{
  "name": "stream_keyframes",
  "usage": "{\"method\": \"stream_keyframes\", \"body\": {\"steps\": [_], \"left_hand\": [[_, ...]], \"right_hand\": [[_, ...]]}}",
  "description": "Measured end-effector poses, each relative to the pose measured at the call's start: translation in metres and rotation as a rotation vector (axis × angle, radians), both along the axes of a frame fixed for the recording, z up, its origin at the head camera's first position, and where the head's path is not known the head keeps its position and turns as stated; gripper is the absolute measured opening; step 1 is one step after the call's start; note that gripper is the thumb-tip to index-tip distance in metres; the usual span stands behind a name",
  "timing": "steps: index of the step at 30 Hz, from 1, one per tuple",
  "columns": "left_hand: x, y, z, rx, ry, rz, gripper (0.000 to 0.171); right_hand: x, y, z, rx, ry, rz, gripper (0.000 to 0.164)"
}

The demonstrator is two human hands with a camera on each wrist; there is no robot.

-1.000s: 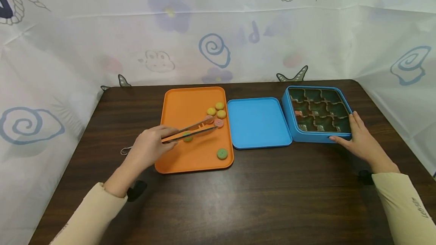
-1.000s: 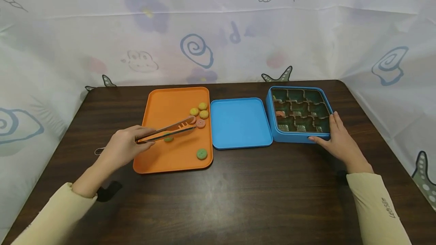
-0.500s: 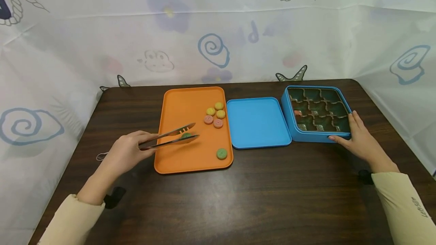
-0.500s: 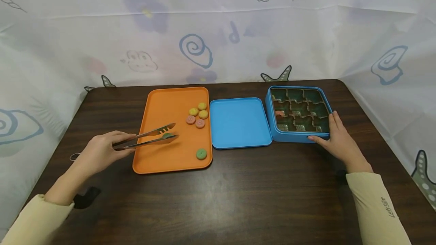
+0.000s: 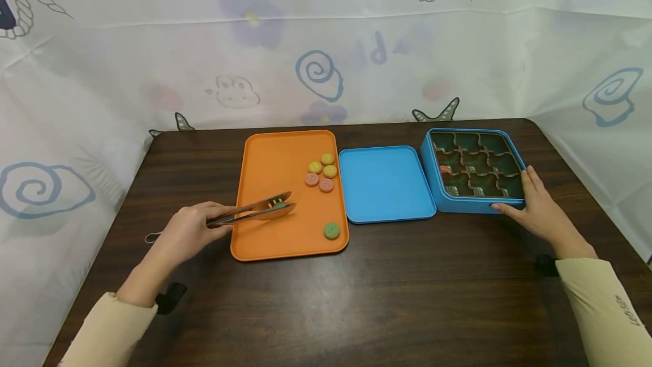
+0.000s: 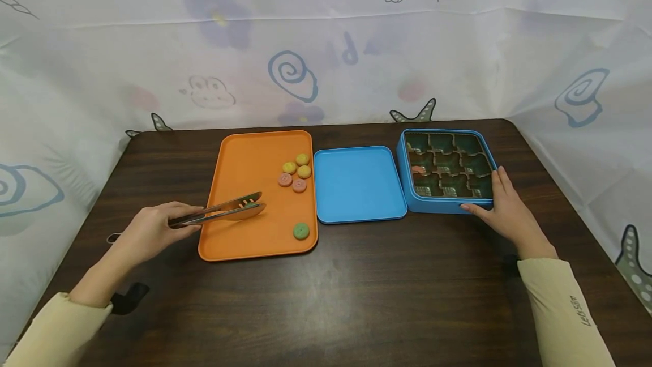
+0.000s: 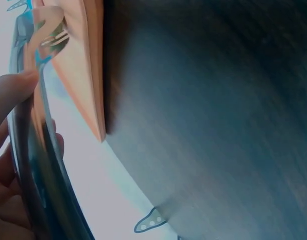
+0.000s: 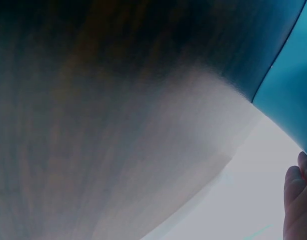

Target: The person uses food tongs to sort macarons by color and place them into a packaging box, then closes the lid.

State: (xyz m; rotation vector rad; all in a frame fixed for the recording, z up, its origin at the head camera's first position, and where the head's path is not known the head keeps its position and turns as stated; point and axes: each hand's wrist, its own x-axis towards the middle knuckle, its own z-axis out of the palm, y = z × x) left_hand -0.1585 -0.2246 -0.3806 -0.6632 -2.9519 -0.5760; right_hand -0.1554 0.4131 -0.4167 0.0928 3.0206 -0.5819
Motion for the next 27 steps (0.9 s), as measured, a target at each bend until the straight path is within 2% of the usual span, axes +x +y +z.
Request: {"method": "stream_keyframes", "body": {"steps": [6,17,27], "left_hand": [[0.003,0.003,-0.003,0.002,0.093,-0.030,0.031],[0.003,0.009,-0.003,-0.003,0.179,-0.056,0.028],[-0.007,0.021,0.000,0.008,0.212,-0.098,0.023]], "right_hand": [[0.000,0.000,0.000,-0.002,-0.002,-0.003,0.112],[0.000,0.000,0.000,-0.013,0.005,0.022,0.110],[-0.001,0.001,0.000,-0.005,-0.013,0.013,0.111]]}}
